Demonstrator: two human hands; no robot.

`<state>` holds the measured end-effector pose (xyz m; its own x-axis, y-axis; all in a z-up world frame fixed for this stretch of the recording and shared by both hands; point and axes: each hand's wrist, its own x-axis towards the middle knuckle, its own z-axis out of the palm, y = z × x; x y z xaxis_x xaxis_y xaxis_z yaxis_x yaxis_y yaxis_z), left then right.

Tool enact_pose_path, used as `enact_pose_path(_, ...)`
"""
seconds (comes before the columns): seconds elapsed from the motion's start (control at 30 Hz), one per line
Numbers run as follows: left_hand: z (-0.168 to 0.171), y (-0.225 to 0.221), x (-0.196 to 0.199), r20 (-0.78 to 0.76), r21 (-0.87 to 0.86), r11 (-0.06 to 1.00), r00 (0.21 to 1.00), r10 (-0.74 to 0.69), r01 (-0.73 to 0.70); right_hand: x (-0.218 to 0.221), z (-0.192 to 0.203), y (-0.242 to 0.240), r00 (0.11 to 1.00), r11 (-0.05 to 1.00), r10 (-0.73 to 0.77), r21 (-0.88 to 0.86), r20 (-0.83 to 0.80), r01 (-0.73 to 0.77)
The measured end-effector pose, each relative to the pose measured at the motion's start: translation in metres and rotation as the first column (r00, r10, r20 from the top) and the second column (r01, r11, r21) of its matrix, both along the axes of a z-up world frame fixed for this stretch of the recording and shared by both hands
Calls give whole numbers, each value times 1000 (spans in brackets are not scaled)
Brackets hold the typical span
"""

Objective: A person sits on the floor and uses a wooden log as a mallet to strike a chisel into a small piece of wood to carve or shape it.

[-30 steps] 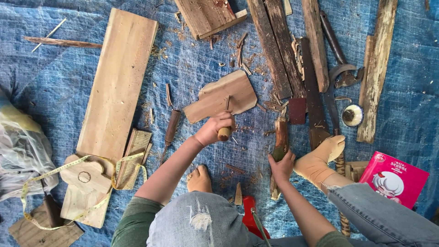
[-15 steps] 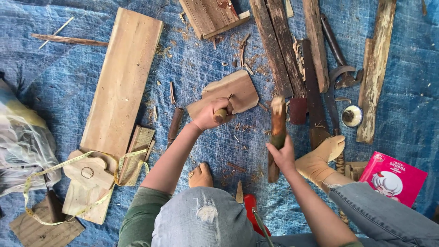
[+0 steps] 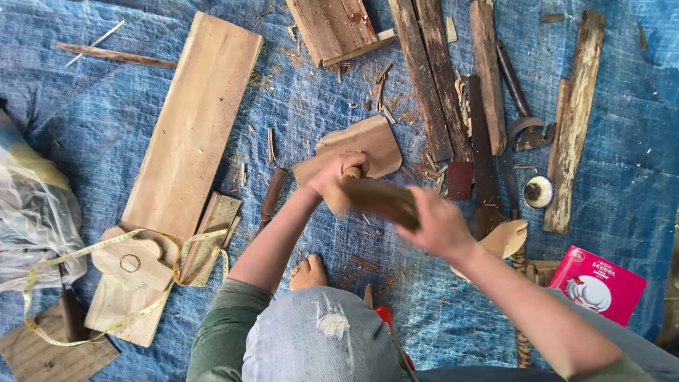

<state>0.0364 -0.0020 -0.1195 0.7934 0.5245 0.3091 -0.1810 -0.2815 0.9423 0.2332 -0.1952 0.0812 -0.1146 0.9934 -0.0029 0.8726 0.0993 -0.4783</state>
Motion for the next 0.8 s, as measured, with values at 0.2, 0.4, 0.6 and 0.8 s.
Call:
enact_pose_path(0.2,82,-11,1,-143,123,986,981,133,-116,-34,76,28,935,878,-355,-339,13,338)
enact_pose_path(0.4,57,2,1,-197,101,991,975,105,-86,8,93,20,382,926,-330,-374,-863,-45)
enact_pose_path(0.6,80,23,-15,-224,-71,990,969,103,-121,5,46,1,503,926,-374,-340,-779,162)
enact_pose_path(0.8,47,18,-3,-170,-196,929,944,283,-314,18,21,-3,489,932,-357,-267,-795,246)
